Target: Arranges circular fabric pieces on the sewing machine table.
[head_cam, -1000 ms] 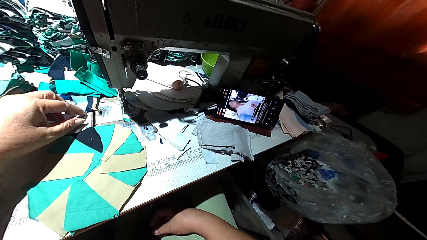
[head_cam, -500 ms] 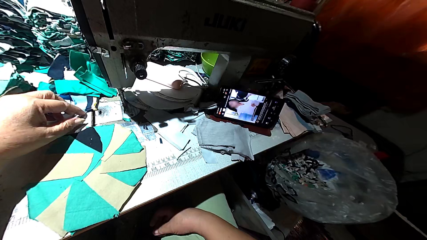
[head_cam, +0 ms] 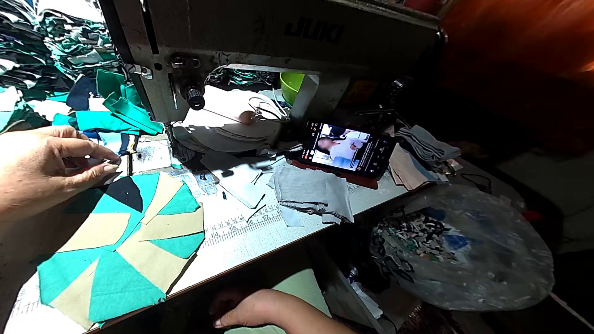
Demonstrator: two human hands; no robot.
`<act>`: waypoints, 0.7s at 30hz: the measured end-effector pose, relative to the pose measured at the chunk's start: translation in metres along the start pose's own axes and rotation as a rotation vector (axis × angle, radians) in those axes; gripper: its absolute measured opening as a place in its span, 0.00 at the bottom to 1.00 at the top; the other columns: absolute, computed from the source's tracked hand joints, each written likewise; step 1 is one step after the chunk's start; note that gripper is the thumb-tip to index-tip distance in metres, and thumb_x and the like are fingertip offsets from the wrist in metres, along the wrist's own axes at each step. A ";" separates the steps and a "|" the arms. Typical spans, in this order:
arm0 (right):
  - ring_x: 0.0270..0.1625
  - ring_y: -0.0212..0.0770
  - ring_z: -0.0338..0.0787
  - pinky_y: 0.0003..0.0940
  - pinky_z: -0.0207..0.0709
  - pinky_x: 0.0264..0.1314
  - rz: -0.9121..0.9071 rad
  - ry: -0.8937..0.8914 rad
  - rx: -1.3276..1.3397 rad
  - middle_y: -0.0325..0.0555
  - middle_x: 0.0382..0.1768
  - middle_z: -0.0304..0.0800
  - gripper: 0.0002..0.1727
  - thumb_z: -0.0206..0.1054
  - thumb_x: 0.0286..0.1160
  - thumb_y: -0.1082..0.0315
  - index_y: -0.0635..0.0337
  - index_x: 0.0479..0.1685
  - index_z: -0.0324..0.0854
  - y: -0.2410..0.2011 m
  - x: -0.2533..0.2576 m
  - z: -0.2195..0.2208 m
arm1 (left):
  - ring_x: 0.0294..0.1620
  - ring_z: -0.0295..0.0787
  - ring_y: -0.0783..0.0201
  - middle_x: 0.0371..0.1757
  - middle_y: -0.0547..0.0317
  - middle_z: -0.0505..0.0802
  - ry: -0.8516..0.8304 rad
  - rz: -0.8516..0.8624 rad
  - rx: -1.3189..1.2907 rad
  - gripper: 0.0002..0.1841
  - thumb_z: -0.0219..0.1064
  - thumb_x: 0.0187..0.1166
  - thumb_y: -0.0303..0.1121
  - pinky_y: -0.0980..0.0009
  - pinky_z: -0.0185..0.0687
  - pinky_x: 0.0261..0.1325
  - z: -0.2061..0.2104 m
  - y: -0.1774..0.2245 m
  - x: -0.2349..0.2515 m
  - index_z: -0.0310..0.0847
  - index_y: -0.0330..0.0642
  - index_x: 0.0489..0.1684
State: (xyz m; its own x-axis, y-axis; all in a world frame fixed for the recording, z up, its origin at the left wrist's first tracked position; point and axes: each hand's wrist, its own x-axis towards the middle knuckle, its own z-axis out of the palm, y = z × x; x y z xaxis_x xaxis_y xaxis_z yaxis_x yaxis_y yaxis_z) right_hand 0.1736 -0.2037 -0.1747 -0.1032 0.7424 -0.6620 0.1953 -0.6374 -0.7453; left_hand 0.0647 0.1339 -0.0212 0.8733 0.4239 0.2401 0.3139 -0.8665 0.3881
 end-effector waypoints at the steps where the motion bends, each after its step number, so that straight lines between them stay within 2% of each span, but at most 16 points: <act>1: 0.67 0.50 0.88 0.46 0.77 0.74 -0.002 -0.001 -0.008 0.61 0.66 0.85 0.23 0.62 0.88 0.63 0.67 0.76 0.75 0.000 0.000 0.000 | 0.45 0.85 0.52 0.49 0.44 0.87 -0.005 0.001 0.005 0.10 0.76 0.76 0.29 0.55 0.82 0.50 -0.001 0.001 0.000 0.91 0.38 0.51; 21: 0.66 0.51 0.87 0.48 0.77 0.74 -0.015 0.002 -0.008 0.62 0.66 0.85 0.23 0.63 0.88 0.63 0.67 0.76 0.75 0.003 0.001 0.000 | 0.47 0.86 0.52 0.50 0.44 0.87 -0.005 -0.038 -0.006 0.11 0.76 0.75 0.28 0.57 0.83 0.53 0.001 -0.001 0.002 0.90 0.36 0.53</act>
State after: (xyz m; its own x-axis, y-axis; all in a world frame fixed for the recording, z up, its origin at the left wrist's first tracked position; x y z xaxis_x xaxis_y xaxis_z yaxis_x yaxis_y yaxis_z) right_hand 0.1741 -0.2049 -0.1773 -0.1046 0.7525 -0.6502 0.2011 -0.6243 -0.7549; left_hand 0.0662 0.1348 -0.0220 0.8625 0.4554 0.2205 0.3449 -0.8481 0.4023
